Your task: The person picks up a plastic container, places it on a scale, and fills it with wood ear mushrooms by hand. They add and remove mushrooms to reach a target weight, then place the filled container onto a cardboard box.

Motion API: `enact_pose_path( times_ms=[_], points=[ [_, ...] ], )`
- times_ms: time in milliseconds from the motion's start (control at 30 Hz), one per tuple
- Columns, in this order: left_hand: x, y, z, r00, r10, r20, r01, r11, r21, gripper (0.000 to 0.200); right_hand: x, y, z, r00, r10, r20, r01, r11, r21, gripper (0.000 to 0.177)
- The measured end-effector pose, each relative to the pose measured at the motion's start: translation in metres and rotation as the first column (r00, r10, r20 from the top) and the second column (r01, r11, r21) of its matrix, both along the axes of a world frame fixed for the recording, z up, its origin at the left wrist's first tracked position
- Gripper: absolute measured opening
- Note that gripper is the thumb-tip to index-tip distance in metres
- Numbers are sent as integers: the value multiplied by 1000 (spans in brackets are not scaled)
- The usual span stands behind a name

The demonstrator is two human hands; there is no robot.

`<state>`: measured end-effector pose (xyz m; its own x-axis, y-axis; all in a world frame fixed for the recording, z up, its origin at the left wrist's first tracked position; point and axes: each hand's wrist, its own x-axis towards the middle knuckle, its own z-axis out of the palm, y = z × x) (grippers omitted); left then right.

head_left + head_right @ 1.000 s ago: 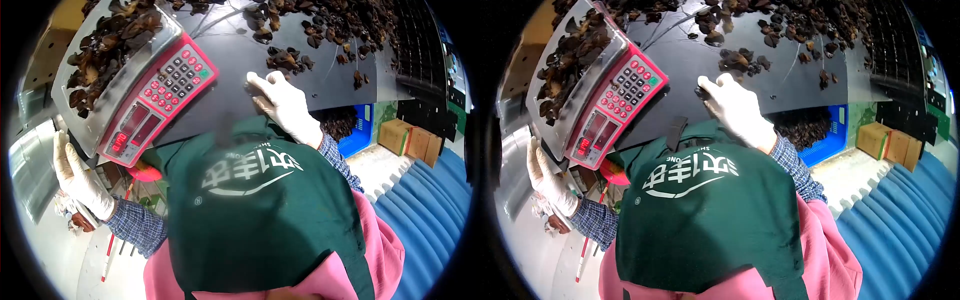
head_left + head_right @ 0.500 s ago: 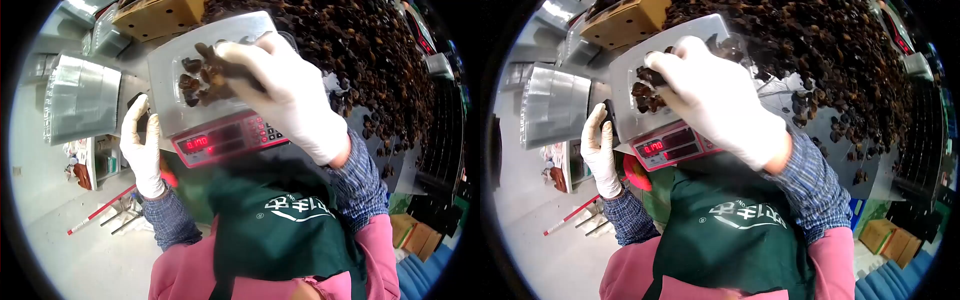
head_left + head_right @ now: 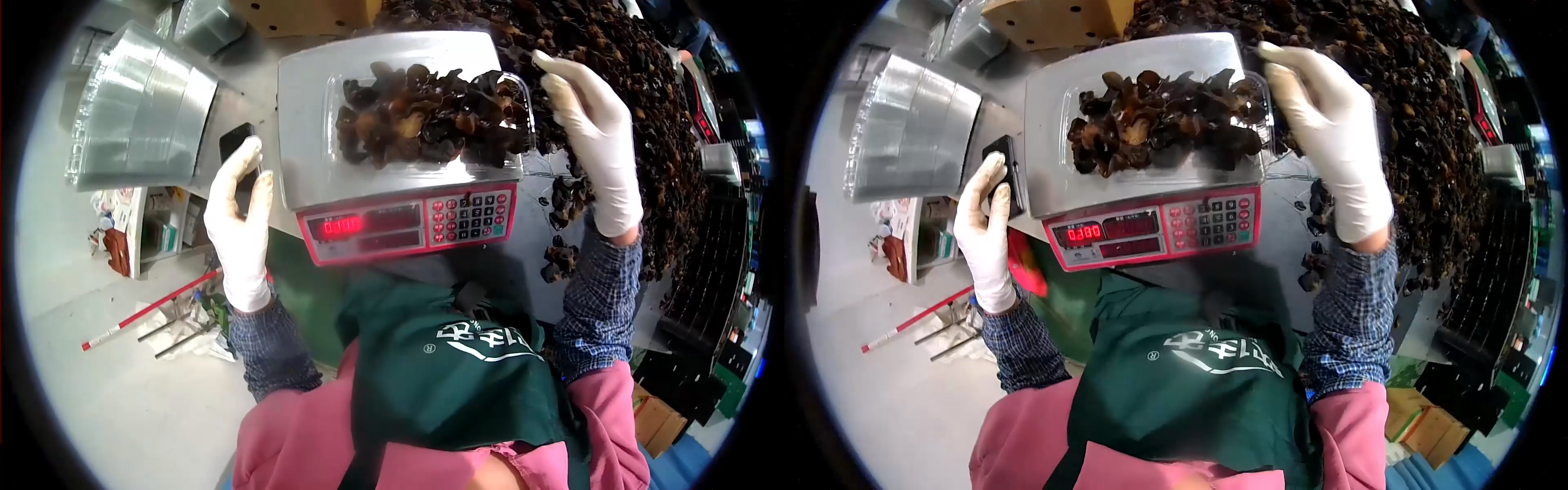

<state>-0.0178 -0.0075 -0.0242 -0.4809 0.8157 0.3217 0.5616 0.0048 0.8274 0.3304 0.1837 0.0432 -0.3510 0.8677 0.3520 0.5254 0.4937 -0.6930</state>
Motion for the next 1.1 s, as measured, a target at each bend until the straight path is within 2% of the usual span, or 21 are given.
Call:
enact_pose_path(
  times_ms=[33, 67, 133, 233, 267, 333, 367, 400, 467, 500, 533, 567, 633, 667, 700, 800, 833, 967, 1000, 1067, 1100],
  points=[
    [0, 3, 0, 1000, 7, 8, -7, 1000, 9, 38, 18, -6, -1, 997, -58, -53, 46, 978, -206, 29],
    [-1, 6, -2, 999, -11, 40, 10, 999, 33, 39, 34, -8, -9, 995, -85, -48, 70, 964, -256, 30],
    [1, 13, -2, 999, -34, -13, 35, 999, 28, 41, 51, -25, -19, 982, -184, 47, 190, 937, -294, 31],
    [12, 21, 5, 988, -101, -119, 103, 995, 9, 49, 71, -45, -34, 967, -233, 107, 257, 872, -416, 32],
    [14, 23, 5, 981, -136, -135, 139, 990, 9, 53, 86, -45, -50, 975, -220, 41, 214, 863, -458, 32],
    [18, 30, 8, 960, -216, -177, 222, 975, 16, 60, 90, -58, -57, 958, -287, 15, 253, 820, -513, 31],
    [21, 35, 13, 926, -262, -272, 268, 963, -17, 74, 97, -59, -65, 953, -304, -11, 250, 803, -542, 31],
    [27, 38, 20, 920, -302, -251, 290, 953, -83, 89, 99, -64, -70, 951, -304, -52, 231, 815, -531, 30],
    [32, 51, 18, 872, -347, -345, 330, 938, -107, 101, 100, -69, -71, 942, -329, -68, 235, 790, -566, 30],
    [34, 57, 15, 881, -404, -246, 384, 915, -128, 103, 101, -70, -74, 946, -316, -74, 223, 799, -558, 29],
    [37, 66, 13, 867, -432, -249, 411, 902, -133, 101, 104, -68, -80, 946, -304, -116, 197, 818, -541, 28],
    [36, 75, 8, 802, -409, -435, 370, 912, -174, 98, 104, -67, -82, 962, -263, -70, 200, 856, -477, 27],
    [36, 82, -12, 793, -343, -503, 308, 939, -153, 90, 99, -70, -85, 969, -215, -123, 141, 888, -438, 28],
    [39, 83, -12, 849, -341, -404, 319, 940, -125, 83, 98, -70, -91, 976, -184, -112, 124, 906, -404, 29],
    [39, 81, -6, 848, -338, -408, 310, 941, -137, 76, 93, -72, -86, 970, -185, -155, 110, 911, -398, 30],
    [36, 74, -5, 854, -331, -402, 287, 943, -167, 74, 88, -72, -91, 970, -156, -186, 74, 920, -384, 32],
    [34, 72, -4, 866, -354, -353, 311, 934, -174, 77, 83, -71, -98, 966, -144, -215, 74, 950, -302, 31],
    [27, 55, 15, 902, -406, -149, 380, 909, -171, 80, 78, -68, -94, 942, -180, -282, 44, 901, -431, 29],
    [19, 55, -3, 945, -326, -18, 325, 945, -41, 63, 74, -65, -91, 938, -190, -291, 34, 883, -467, 29],
    [6, 57, -12, 998, -51, 24, 55, 971, -231, 39, 60, -60, -84, 930, -209, -302, 10, 837, -547, 28],
    [14, 59, 1, 999, -35, -11, 31, 973, -231, 21, 51, -57, -84, 926, -203, -318, -6, 836, -549, 27]
  ],
)
